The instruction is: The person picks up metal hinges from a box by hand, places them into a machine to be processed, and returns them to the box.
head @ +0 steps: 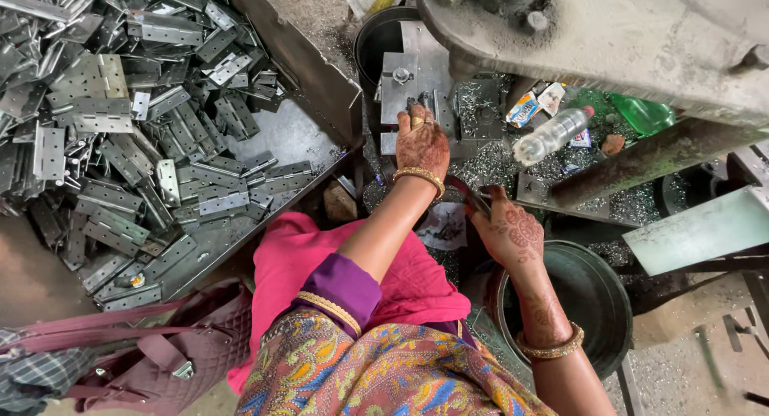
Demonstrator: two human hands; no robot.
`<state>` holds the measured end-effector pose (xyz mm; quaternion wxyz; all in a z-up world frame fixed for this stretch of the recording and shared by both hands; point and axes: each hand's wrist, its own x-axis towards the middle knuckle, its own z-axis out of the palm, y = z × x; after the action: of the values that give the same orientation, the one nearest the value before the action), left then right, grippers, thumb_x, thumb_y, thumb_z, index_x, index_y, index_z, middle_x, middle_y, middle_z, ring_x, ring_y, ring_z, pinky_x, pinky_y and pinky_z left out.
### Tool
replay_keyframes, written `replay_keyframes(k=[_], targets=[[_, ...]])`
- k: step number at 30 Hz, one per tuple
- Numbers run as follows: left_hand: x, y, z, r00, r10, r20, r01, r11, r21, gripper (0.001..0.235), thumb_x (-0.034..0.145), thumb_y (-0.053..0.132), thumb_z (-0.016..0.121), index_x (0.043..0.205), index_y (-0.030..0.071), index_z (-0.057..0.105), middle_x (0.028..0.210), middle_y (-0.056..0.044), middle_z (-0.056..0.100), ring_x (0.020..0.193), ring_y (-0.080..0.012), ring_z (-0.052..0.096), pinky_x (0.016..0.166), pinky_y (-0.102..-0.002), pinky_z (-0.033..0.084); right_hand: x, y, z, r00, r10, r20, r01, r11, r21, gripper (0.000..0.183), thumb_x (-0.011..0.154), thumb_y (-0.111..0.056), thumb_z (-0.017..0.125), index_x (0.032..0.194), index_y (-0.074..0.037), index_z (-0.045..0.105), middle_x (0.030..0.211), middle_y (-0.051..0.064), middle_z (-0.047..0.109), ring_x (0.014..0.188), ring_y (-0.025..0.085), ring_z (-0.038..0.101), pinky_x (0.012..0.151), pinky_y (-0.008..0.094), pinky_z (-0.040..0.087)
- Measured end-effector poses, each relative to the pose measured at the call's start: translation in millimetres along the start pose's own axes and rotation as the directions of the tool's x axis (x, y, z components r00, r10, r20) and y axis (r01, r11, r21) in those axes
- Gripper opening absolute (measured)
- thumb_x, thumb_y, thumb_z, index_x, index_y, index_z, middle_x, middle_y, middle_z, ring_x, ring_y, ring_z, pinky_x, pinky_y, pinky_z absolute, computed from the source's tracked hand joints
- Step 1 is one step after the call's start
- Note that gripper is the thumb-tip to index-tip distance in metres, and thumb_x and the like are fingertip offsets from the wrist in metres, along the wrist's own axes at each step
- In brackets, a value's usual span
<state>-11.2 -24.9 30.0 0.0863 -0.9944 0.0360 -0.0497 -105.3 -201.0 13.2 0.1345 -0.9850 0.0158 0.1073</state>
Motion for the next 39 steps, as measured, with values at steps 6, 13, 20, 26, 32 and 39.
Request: replay_keyframes(k=[6, 13, 20, 26, 32, 39], targets=[[-1.5, -3.4, 17.3, 0.999, -0.013, -0.032, 0.008, 0.985, -0.173, 0.035, 0.096, 0.019, 0.048, 0.118, 0.01, 0.073, 0.139, -0.009, 0.059, 0.141, -0.0273, 0.039, 0.113, -0.051, 0.028, -20.9, 64.6, 109.3, 0.997, 0.077, 0.017, -0.079, 0.977, 0.2, 0.053, 0.092, -0.048, 0.064, 0.126, -0.007, 0.059, 0.104, 0.029, 0.072, 0.102, 0.048, 0.067, 0.084, 0.058, 0.053], [18.7, 2.3, 35.9, 1.0, -0.005, -0.019, 0.002, 0.993, -0.12, 0.046, 0.097, 0.022, 0.042, 0.136, 0.01, 0.064, 0.155, -0.01, 0.044, 0.151, -0.032, 0.026, 0.12, -0.058, 0.015, 10.3, 52.9, 59.4, 0.998, -0.051, 0.03, 0.049, 0.997, 0.056, 0.055, 0.09, -0.05, 0.065, 0.123, -0.007, 0.059, 0.104, 0.028, 0.072, 0.101, 0.047, 0.068, 0.084, 0.057, 0.055], [9.2, 0.0, 33.4, 0.994, -0.066, -0.086, 0.037, 0.951, -0.306, 0.043, 0.101, 0.017, 0.041, 0.137, 0.008, 0.063, 0.158, -0.008, 0.045, 0.152, -0.029, 0.025, 0.125, -0.061, 0.003, -28.6, 41.7, 93.8, 0.978, 0.191, 0.085, -0.202, 0.97, 0.137, 0.053, 0.09, -0.052, 0.061, 0.123, -0.011, 0.06, 0.105, 0.025, 0.072, 0.103, 0.047, 0.067, 0.086, 0.057, 0.053], [19.1, -18.0, -9.7, 0.992, 0.033, 0.124, -0.022, 0.996, -0.091, 0.04, 0.107, 0.021, 0.038, 0.136, 0.012, 0.065, 0.162, -0.008, 0.044, 0.158, -0.0328, 0.02, 0.126, -0.063, 0.0, 16.8, 55.5, 51.3, 0.998, -0.031, 0.056, 0.03, 1.0, 0.009, 0.054, 0.09, -0.052, 0.063, 0.123, -0.009, 0.061, 0.105, 0.026, 0.072, 0.103, 0.046, 0.068, 0.087, 0.056, 0.053], [22.1, -1.2, 21.7, 0.999, -0.022, -0.029, 0.018, 0.99, -0.139, 0.046, 0.103, 0.023, 0.034, 0.14, 0.012, 0.058, 0.158, -0.007, 0.043, 0.154, -0.0332, 0.021, 0.12, -0.065, -0.001, -23.4, 56.9, 109.0, 0.991, 0.126, 0.039, -0.129, 0.986, 0.102, 0.054, 0.09, -0.049, 0.062, 0.127, -0.01, 0.059, 0.102, 0.026, 0.072, 0.1, 0.047, 0.067, 0.084, 0.057, 0.053], [41.6, -6.4, 21.5, 0.998, -0.053, 0.042, 0.056, 0.997, -0.061, 0.051, 0.107, 0.026, 0.027, 0.148, 0.008, 0.052, 0.162, -0.006, 0.038, 0.155, -0.0311, 0.022, 0.122, -0.065, -0.007, 12.2, 59.7, 49.4, 0.989, -0.148, 0.007, 0.148, 0.989, 0.018, 0.056, 0.091, -0.052, 0.062, 0.121, -0.005, 0.058, 0.1, 0.027, 0.073, 0.098, 0.047, 0.069, 0.081, 0.057, 0.053]])
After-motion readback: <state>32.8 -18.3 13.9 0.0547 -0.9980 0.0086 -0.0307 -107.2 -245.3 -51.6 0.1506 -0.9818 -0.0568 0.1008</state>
